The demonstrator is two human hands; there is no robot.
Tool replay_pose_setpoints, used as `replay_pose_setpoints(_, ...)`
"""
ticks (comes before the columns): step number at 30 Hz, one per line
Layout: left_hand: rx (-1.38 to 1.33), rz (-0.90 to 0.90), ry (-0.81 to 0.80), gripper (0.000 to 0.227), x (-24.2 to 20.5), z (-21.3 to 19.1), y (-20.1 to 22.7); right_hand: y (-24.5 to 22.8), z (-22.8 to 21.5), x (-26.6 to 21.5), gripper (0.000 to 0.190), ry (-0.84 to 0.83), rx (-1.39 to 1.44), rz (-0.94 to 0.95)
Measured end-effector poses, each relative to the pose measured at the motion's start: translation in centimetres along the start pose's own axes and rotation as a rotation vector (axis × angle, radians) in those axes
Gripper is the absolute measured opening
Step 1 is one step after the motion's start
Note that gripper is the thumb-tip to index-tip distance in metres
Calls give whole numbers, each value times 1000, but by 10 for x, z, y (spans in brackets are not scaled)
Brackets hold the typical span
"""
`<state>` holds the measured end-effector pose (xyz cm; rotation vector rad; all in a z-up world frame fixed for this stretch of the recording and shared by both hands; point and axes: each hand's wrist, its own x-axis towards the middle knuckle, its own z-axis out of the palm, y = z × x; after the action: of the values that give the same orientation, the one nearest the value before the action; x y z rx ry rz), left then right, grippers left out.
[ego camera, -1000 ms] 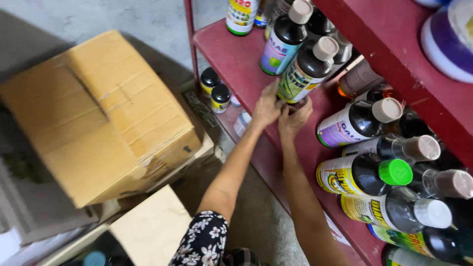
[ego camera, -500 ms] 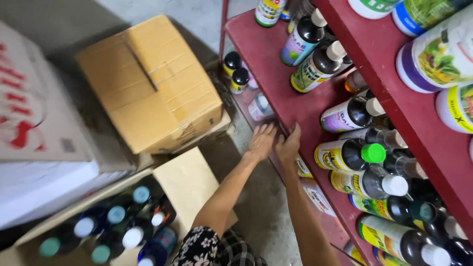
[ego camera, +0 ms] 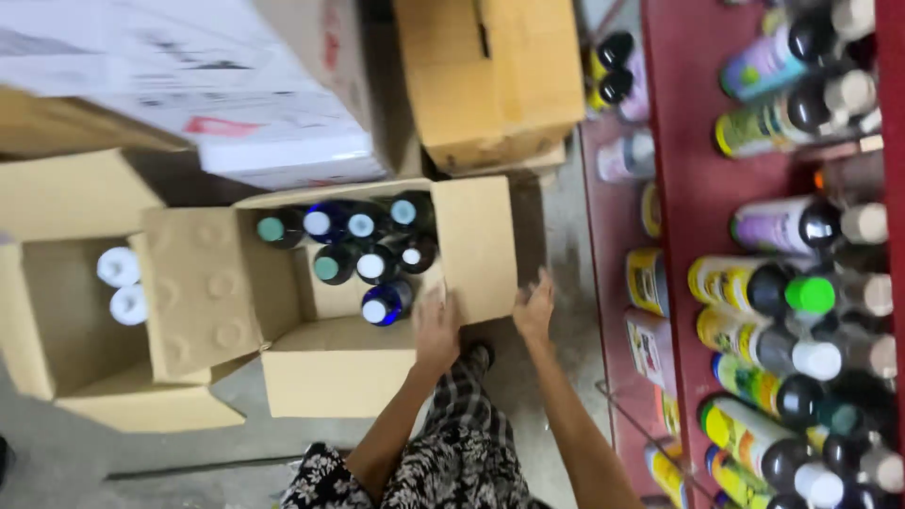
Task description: Organizing and sorting various bottles of agricultural chemicals and pesticides into boxes and on shelves.
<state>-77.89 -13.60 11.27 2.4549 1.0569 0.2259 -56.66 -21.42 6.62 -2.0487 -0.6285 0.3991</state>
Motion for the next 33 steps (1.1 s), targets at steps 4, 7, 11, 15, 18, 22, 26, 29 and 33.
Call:
replay_pose_setpoints(4, 133, -340, -651, 101, -34, -12, -51, 28, 28, -37, 64, -97, -64, -15)
replay_pose_setpoints(7, 176, -414, -822, 82, -38, -8, -79, 56, 47, -54, 44, -196, -261, -191)
replay_pose_setpoints(11, 274, -121, -826, 94, -47, 36, -104, -27, 36, -66, 67, -269, -162, -157)
replay_pose_setpoints(15, 408, 100, -682, 96, -72, 84, -115, -44, 54, -76, 76, -418, -229, 83)
replay_pose_setpoints(18, 430, 8, -942, 114, -56, -15, -56, -65, 55, -77, 73, -426, -149, 11)
replay_pose_setpoints(22, 462, 22, -701, 88, -56, 48, -88, -75, 45, -76, 75, -414, -165, 85)
replay_pose_setpoints(26, 366, -92, -635, 45, -28, 72, -104, -77, 22, -77, 74, -418, -215, 76)
replay_pose_setpoints(29, 361, -161, -640, 30, -20, 71, -95, -68, 9, -80, 74, -406, -228, 56)
replay_pose_setpoints(33, 392, -231, -610, 27, -33, 84, -96, -52, 15, -97, 73, -368, -172, -5)
